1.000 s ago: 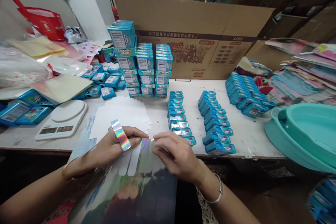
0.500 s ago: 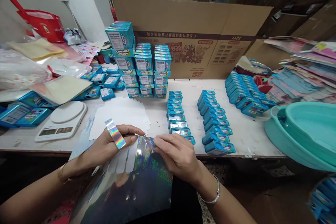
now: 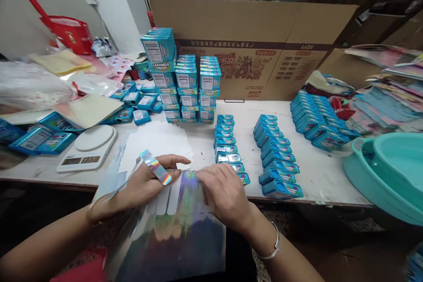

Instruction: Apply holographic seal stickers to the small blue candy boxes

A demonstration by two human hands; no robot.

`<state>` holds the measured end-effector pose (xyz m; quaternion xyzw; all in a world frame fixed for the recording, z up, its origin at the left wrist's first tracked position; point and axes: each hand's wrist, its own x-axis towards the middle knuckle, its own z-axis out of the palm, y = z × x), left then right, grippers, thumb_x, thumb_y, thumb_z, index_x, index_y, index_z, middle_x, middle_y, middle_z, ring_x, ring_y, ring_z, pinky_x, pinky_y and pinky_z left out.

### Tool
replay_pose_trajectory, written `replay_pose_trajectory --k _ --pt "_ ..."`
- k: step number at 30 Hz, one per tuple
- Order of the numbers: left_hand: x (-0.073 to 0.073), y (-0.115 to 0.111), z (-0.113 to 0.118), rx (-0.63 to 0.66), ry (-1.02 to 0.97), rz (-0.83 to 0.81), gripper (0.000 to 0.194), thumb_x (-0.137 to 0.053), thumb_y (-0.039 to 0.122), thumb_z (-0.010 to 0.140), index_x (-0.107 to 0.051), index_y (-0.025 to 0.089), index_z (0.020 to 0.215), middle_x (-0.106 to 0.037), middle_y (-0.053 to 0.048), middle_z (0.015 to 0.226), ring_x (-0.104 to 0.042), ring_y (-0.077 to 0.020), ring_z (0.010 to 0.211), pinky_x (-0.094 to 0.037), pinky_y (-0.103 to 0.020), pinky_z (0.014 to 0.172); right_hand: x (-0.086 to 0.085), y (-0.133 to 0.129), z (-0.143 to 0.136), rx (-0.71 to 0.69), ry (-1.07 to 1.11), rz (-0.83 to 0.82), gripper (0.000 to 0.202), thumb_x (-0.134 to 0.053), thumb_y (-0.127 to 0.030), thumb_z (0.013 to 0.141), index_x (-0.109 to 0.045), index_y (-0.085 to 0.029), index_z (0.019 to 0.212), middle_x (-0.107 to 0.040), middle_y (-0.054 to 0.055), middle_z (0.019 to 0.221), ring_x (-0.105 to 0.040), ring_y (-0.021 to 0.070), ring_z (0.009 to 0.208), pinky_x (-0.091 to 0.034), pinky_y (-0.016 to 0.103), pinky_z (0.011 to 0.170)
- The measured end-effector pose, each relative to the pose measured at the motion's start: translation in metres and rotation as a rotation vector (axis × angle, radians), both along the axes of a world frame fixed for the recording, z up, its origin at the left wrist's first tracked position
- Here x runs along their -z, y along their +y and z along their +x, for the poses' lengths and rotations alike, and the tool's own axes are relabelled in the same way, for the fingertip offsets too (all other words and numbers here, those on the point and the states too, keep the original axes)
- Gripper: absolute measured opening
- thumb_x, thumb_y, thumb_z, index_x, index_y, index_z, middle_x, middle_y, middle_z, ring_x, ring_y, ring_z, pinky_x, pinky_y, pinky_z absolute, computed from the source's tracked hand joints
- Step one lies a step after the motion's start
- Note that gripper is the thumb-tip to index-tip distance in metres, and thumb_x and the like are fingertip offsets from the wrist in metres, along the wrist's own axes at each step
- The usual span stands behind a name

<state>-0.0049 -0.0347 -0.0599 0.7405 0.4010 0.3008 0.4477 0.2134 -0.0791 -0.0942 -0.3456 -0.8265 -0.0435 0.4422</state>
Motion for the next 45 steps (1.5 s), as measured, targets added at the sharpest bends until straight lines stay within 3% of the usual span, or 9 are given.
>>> replay_pose_trajectory --k 4,7,14,21,28,36,45 --pt "0.005 -0.002 0.001 0.066 -0.085 -0.017 0.047 -0.056 0.026 0.090 -0.054 0.014 0.136 -0.049 0.007 0.063 -0.044 -0.0099 0.055 -0.038 -0.025 0.055 -0.007 0.005 -0.007 0.001 -0.041 -0.134 0.049 -0.047 -0.010 0.097 -0.040 -0.013 0.146 -0.068 0.015 0.125 -0.063 0.0247 0.111 -0.055 0.041 0.092" --pt "0.005 -0.003 0.000 0.083 -0.153 -0.053 0.056 -0.057 0.026 0.090 -0.045 0.012 0.143 -0.050 0.007 0.065 -0.043 -0.0101 0.056 -0.037 -0.026 0.056 -0.008 0.006 -0.012 -0.040 -0.140 -0.113 0.041 -0.042 -0.007 0.097 -0.052 -0.013 0.136 -0.072 0.012 0.120 -0.066 0.0235 0.106 -0.057 0.041 0.089" --pt "0.004 -0.002 0.000 0.024 -0.219 -0.124 0.055 -0.060 0.028 0.089 -0.048 0.008 0.140 -0.051 0.007 0.064 -0.045 -0.0104 0.058 -0.039 -0.026 0.059 0.003 -0.007 -0.014 0.067 -0.314 0.152 0.035 -0.046 -0.005 0.096 -0.064 -0.007 0.125 -0.069 0.016 0.128 -0.064 0.0307 0.118 -0.057 0.046 0.092" --pt "0.005 -0.002 0.000 -0.006 -0.203 -0.077 0.050 -0.056 0.024 0.088 -0.052 0.009 0.135 -0.048 0.008 0.061 -0.042 -0.0102 0.056 -0.038 -0.027 0.059 0.007 -0.018 -0.014 0.058 -0.327 0.140 0.033 -0.052 -0.008 0.095 -0.065 -0.009 0.125 -0.068 0.013 0.132 -0.056 0.0327 0.130 -0.051 0.047 0.101" --pt "0.006 -0.003 -0.003 -0.001 -0.188 -0.015 0.048 -0.054 0.023 0.089 -0.052 0.010 0.135 -0.051 0.007 0.064 -0.045 -0.0107 0.058 -0.040 -0.027 0.060 0.003 -0.022 -0.021 0.063 -0.252 0.093 0.034 -0.048 -0.004 0.093 -0.068 -0.013 0.119 -0.072 0.010 0.123 -0.056 0.0301 0.131 -0.028 0.054 0.119" --pt "0.011 -0.008 -0.009 0.075 -0.139 0.125 0.049 -0.053 0.020 0.092 -0.049 0.011 0.140 -0.055 0.006 0.065 -0.050 -0.0106 0.058 -0.042 -0.026 0.058 -0.007 -0.016 -0.023 0.002 -0.219 0.061 0.034 -0.043 -0.005 0.094 -0.068 -0.014 0.116 -0.075 0.008 0.106 -0.063 0.0247 0.121 -0.030 0.049 0.118" --pt "0.007 -0.007 -0.007 0.031 -0.108 0.135 0.047 -0.051 0.022 0.093 -0.051 0.010 0.138 -0.054 0.005 0.064 -0.050 -0.0110 0.058 -0.043 -0.026 0.060 -0.004 -0.025 -0.023 0.010 -0.289 0.124 0.035 -0.038 -0.007 0.097 -0.067 -0.012 0.116 -0.074 0.012 0.115 -0.062 0.0267 0.121 -0.039 0.049 0.112"
